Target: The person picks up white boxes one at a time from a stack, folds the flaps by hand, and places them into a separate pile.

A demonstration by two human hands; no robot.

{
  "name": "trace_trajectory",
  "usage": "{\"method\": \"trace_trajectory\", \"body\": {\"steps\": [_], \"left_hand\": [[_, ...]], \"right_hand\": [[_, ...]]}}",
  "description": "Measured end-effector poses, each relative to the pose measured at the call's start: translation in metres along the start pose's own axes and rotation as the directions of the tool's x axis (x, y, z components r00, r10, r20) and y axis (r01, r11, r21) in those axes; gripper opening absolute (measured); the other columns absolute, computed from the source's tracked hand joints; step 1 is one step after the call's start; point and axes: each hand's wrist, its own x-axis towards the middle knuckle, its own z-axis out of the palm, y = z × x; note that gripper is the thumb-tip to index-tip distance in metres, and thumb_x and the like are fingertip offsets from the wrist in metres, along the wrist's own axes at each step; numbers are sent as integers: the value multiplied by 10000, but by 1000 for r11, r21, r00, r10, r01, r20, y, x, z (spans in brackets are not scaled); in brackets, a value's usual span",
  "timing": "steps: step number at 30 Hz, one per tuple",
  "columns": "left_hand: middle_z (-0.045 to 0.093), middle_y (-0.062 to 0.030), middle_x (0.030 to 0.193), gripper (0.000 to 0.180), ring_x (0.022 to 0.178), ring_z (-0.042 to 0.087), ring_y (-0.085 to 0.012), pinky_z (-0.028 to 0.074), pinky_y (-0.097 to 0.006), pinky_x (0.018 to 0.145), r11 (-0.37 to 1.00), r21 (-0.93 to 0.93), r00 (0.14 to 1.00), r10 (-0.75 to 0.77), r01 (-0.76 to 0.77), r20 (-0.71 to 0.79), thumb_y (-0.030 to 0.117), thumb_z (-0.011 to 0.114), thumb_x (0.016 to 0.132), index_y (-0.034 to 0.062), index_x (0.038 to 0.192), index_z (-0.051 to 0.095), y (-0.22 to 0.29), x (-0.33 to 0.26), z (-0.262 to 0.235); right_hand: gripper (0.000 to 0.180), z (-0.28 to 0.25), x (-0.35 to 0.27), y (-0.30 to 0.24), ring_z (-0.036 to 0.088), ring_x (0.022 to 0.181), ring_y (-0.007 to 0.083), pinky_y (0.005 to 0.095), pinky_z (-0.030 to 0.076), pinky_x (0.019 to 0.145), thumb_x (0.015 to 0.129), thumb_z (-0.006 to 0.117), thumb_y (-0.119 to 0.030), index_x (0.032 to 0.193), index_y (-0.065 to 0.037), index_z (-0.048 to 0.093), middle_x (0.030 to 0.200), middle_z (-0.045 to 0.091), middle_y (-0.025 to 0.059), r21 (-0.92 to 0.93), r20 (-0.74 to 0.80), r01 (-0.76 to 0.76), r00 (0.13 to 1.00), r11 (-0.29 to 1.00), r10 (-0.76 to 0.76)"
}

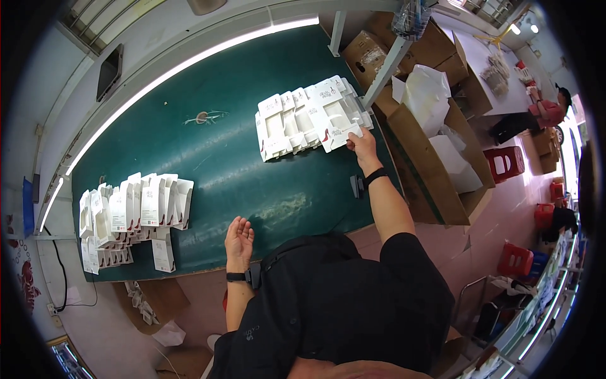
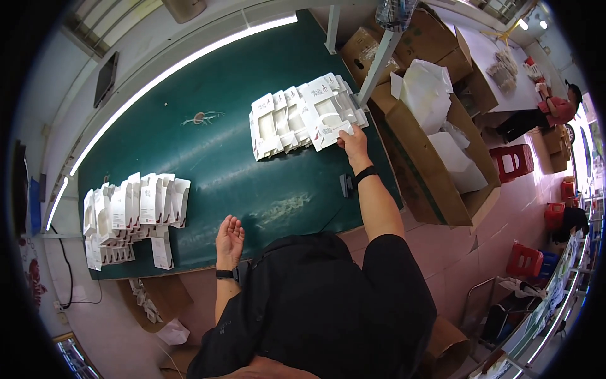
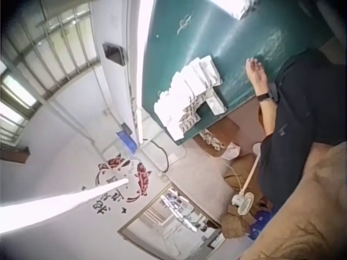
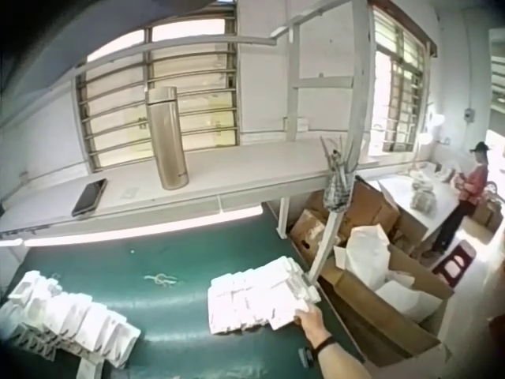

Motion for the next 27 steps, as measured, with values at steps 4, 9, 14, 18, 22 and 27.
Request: {"method": "trace_trajectory", "body": {"steps": [4,9,14,18,22,27], "left_hand": [[705,-12,1013,213,928,676,-141,567,-297,772,1000,-3,998,-11,10,-61,207,619,995,87,1171,641,-4,-6,3],[704,-19,1012,219,930,676,-147,564,-297,770,999,34,997,-38,40,-72,208,617,995,82,1173,635,-11,-10,2],[700,-28,1009,236,933,673,-155,562,-298,768,996,66,995,-62,67,-76,211,603,1001,70,1190,622,-13,-8,9],[700,-29,1011,239,932,673,-156,561,-298,767,996,67,995,-61,66,-73,213,606,1000,70,1190,622,-13,-11,4],[698,-31,1015,243,932,672,-157,558,-300,771,997,54,995,-51,56,-91,216,606,999,71,1194,621,-15,-13,-4],[697,-35,1020,249,934,671,-160,555,-305,779,998,36,995,-43,46,-94,216,605,1000,70,1202,618,-15,-17,-7]], "right_hand": [[171,10,3,10,611,678,84,245,532,633,927,652,-85,1093,-48,633,855,653,8,130,49,-24,999,991,17],[175,4,10,-4,607,680,84,246,529,638,928,650,-78,1100,-46,633,860,656,11,116,70,40,996,992,-49],[172,-20,31,-22,614,674,91,247,524,618,924,649,-68,1091,-32,638,854,659,17,125,-2,96,995,987,-97],[165,-22,37,-26,620,670,95,247,524,607,923,647,-65,1084,-28,641,852,664,22,93,-77,124,990,988,-117],[165,-5,30,-27,623,667,97,247,526,600,927,641,-65,1089,-30,639,858,669,29,90,-60,116,992,989,-110],[184,46,12,-20,617,662,96,254,525,615,949,633,-96,1125,-39,634,847,670,26,129,64,86,993,988,-95]]}}
